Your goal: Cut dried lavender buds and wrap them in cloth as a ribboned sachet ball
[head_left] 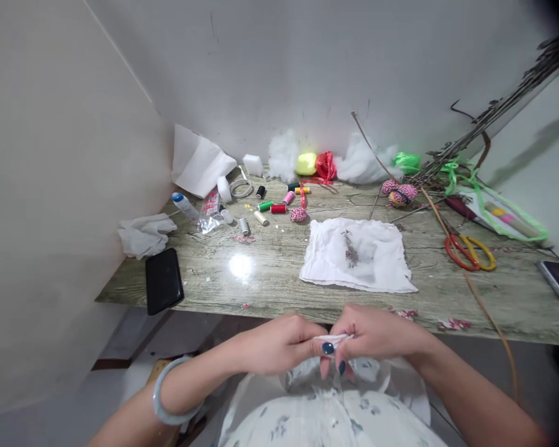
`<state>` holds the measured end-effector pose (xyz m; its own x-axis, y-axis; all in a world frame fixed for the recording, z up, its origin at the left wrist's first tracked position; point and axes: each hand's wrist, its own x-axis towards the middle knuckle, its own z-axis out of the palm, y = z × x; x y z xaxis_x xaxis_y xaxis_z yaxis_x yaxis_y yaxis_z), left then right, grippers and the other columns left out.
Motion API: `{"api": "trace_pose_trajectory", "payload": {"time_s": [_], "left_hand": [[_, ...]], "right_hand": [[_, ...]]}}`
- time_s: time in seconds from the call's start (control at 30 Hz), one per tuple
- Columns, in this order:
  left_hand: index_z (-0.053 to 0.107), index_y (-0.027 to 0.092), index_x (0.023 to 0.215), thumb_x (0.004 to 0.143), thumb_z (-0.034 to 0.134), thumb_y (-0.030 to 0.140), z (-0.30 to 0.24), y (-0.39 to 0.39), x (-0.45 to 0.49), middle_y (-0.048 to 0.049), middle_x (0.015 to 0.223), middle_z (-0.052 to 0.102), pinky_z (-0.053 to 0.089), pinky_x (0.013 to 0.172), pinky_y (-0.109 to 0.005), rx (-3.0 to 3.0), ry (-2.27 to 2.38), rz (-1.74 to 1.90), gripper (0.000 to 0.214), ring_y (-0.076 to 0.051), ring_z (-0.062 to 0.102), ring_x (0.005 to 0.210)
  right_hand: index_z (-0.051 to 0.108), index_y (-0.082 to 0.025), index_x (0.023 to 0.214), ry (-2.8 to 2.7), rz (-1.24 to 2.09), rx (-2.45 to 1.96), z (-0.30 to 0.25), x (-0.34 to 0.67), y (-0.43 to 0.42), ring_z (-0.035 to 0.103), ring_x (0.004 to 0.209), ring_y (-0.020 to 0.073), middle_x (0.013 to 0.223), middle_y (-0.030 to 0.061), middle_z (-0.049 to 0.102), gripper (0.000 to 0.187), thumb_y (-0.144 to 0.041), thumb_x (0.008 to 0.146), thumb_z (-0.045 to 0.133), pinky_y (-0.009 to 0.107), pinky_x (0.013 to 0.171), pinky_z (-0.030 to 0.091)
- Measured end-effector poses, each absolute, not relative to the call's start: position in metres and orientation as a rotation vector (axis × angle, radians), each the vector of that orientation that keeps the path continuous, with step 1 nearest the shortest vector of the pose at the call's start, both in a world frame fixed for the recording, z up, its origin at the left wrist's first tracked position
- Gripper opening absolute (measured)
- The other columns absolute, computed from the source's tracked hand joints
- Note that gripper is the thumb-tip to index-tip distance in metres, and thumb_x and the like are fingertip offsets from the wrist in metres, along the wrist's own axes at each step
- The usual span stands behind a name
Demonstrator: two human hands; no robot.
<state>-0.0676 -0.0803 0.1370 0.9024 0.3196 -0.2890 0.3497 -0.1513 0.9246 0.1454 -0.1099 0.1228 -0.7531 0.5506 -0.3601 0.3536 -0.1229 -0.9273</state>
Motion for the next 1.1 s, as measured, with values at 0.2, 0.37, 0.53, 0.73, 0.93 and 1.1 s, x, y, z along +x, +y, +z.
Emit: {"api": "trace_pose_trajectory", "payload": {"time_s": [0.2,0.37,0.53,0.73,0.93,1.1], "left_hand": [[0.052,0.013,0.060,0.092,0.040,0.053,0.136,-0.092,-0.067,0.0027,0.053,0.040,0.026,0.052,-0.021,1.455,0.603,0.300,0.053,-0.007,0.034,0.051],[0.040,0.015,0.052,0.089,0.046,0.054,0.123,-0.100,-0.056,0.0041,0.047,0.033,0.021,0.047,-0.022,1.193,0.540,0.622,0.054,-0.005,0.028,0.043],[0.037,0.017,0.054,0.090,0.046,0.052,0.108,-0.101,-0.049,0.0046,0.049,0.030,0.018,0.044,-0.022,0.965,0.445,0.722,0.051,-0.005,0.025,0.042],[0.056,0.016,0.077,0.094,0.037,0.049,0.140,-0.082,-0.070,-0.0010,0.070,0.045,0.037,0.059,-0.024,1.390,0.583,0.587,0.042,-0.010,0.042,0.060],[0.070,0.018,0.081,0.087,0.057,0.041,0.175,0.005,-0.098,-0.0031,0.078,0.051,0.041,0.075,-0.029,1.907,0.835,0.280,0.027,-0.014,0.047,0.077],[0.058,0.014,0.110,0.090,0.050,0.032,0.188,0.147,-0.120,0.0010,0.068,0.052,0.033,0.053,-0.021,1.521,1.441,0.840,0.028,-0.009,0.046,0.062]], "right_hand": [[0.075,-0.012,0.079,-1.401,1.942,-0.716,0.106,0.123,-0.122,0.029,0.034,0.0037,0.043,-0.0064,0.035,0.053,-0.056,0.088,0.048,0.019,0.036,0.024],[0.050,-0.016,0.050,-0.936,1.991,-0.617,0.099,0.103,-0.128,0.019,0.024,0.0028,0.035,-0.0091,0.028,0.052,-0.056,0.084,0.054,0.019,0.025,0.012],[0.028,-0.021,0.041,-0.906,1.848,-0.510,0.105,0.104,-0.118,0.018,0.022,0.0027,0.029,-0.0064,0.028,0.060,-0.052,0.088,0.047,0.020,0.028,0.008],[0.032,-0.020,0.042,-0.867,1.718,-0.564,0.102,0.121,-0.111,0.019,0.023,0.0036,0.027,-0.0075,0.025,0.057,-0.049,0.088,0.051,0.022,0.032,0.010],[0.039,-0.020,0.048,-0.701,1.642,-0.741,0.075,0.145,-0.119,0.014,0.028,0.0041,0.032,-0.0091,0.022,0.049,-0.043,0.090,0.050,0.023,0.034,0.012],[0.041,-0.020,0.051,-0.599,1.518,-0.774,0.059,0.148,-0.126,0.012,0.030,0.0050,0.033,-0.0096,0.020,0.045,-0.043,0.088,0.053,0.024,0.035,0.011]]}}
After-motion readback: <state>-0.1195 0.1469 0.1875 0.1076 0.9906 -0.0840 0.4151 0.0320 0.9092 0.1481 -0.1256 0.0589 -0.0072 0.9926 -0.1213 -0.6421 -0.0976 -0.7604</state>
